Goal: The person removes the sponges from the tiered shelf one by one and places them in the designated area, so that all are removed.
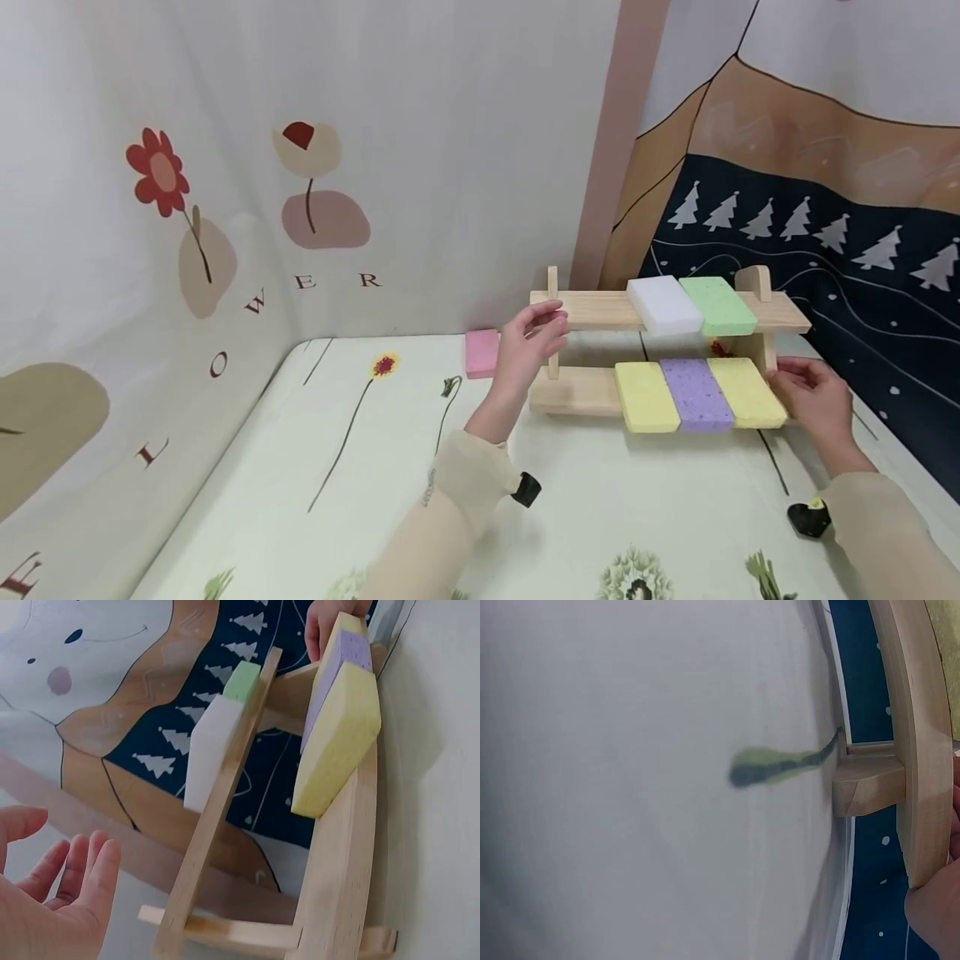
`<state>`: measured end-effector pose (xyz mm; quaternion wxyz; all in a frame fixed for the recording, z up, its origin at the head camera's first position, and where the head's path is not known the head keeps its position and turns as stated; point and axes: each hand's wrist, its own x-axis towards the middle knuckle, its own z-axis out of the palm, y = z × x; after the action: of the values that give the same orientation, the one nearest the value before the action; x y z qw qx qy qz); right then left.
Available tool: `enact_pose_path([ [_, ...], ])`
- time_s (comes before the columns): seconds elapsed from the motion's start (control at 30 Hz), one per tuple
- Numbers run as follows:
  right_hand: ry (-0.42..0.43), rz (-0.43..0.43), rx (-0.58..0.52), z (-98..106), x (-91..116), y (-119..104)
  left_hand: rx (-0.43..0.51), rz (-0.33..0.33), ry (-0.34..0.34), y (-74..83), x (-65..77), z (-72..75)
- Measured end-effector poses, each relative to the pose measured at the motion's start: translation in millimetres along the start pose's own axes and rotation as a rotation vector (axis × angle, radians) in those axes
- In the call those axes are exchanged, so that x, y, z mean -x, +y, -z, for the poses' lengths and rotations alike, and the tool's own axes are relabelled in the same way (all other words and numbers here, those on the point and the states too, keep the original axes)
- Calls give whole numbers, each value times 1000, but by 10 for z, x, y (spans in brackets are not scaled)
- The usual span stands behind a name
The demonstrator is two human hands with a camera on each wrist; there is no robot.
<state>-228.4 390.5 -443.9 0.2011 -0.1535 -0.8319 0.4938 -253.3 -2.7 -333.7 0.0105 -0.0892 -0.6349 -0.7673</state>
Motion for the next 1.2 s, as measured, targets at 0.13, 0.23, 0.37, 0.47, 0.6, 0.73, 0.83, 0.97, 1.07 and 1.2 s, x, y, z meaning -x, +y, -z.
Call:
enact_pose_path([
  [0.13, -11, -21, -27, 8, -9, -13, 1, 6, -28, -17, -13, -85],
  [0.23, -12, -19, -17, 18, -12, -18, -4, 9, -44, -32, -20, -146],
  [0.37, -9, -15, 15, 30, -9, -11, -28, 8, -72, -49, -22, -236],
  [0.47, -15, -21, -4, 30, -9, -9, -52, 7, -95, -66, -19, -300],
  [0.6, -14, -23, -59, 20, -15, -20, -64, 8, -118, -101, -22, -392],
  [0.73, -6, -23, -67, 14, -18, -28, -95, 5, -127, -161, -40, -498],
  [0.83, -1, -29, -70, 23, -21, -27, -128, 8, -121, -211, -57, -577],
  [0.97, -4, -35, -82, 18, -24, -15, -156, 19, -102, -258, -75, -666],
  [1.07, -4, -44, -80, 5, -28, -13, -159, 27, -92, -291, -97, -726],
  [1.2, -4, -63, -62, -7, -30, -26, -155, 31, -78, -348, -133, -794],
])
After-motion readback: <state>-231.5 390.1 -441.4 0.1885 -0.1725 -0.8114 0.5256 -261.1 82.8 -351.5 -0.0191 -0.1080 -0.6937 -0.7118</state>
